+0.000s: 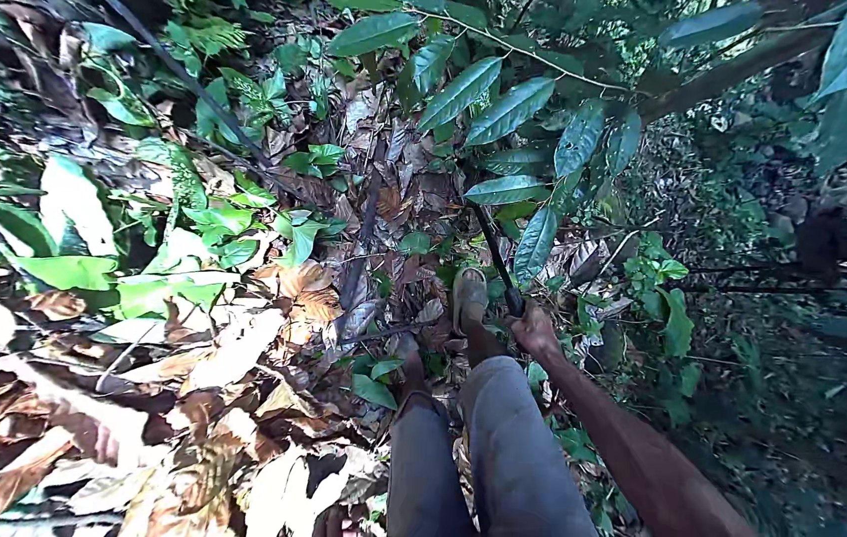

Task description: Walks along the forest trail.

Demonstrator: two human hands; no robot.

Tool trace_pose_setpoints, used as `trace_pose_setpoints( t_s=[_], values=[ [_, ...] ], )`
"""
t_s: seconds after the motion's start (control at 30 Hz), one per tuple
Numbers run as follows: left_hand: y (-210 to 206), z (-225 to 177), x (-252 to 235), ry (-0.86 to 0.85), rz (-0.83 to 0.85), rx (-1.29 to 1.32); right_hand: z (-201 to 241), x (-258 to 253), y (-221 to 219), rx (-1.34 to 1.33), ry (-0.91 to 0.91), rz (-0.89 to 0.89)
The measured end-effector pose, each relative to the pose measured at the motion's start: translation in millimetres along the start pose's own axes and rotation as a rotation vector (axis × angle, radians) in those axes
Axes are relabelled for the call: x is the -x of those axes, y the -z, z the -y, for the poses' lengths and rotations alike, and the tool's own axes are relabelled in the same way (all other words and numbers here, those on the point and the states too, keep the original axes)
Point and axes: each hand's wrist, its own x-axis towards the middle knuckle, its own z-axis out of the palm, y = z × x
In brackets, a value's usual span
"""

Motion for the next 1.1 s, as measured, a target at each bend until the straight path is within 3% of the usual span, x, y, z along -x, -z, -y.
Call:
trace_pose_setpoints(
  t_s=[0.23, 0.33, 0.43, 0.57, 0.67, 0.73, 0.8, 0.87, 0.93, 1.0, 1.1],
  values=[
    [-13, -37, -53, 0.054, -0.035, 0.259, 23, -28, -10, -0.016, -0.012, -0.064],
    [-28, -62, -81, -0.013, -0.08, 0.189, 26, -57, -12, -0.044, -0.005, -0.091],
    [-40, -94, -110, -0.049, -0.113, 0.132, 15, -102, -35, -0.281, 0.031, -0.133],
    [-65, -143, -145, -0.175, -0.198, 0.145, 74, -142, -22, -0.504, 0.033, -0.116],
    [-82, -167, -140, -0.146, -0.16, 0.08, 62, -201, -40, -0.517, 0.02, -0.104],
    [-95, -181, -125, -0.125, -0.118, 0.07, 76, -225, -42, -0.665, 0.009, -0.014],
    [-110, -181, -109, -0.081, -0.088, 0.1, 97, -245, -53, -0.988, -0.024, 0.061],
    [-128, -170, -94, -0.005, -0.058, 0.139, 149, -263, -73, -1.377, -0.119, 0.082],
    [-146, -157, -81, 0.076, -0.042, 0.125, 198, -265, -107, -1.643, -0.186, 0.268],
    [-163, -154, -70, 0.122, -0.024, 0.094, 227, -232, -138, -1.541, -0.264, 0.53],
    [-177, -174, -54, 0.162, 0.019, 0.076, 210, -177, -159, -1.15, -0.351, 0.793]
  ],
)
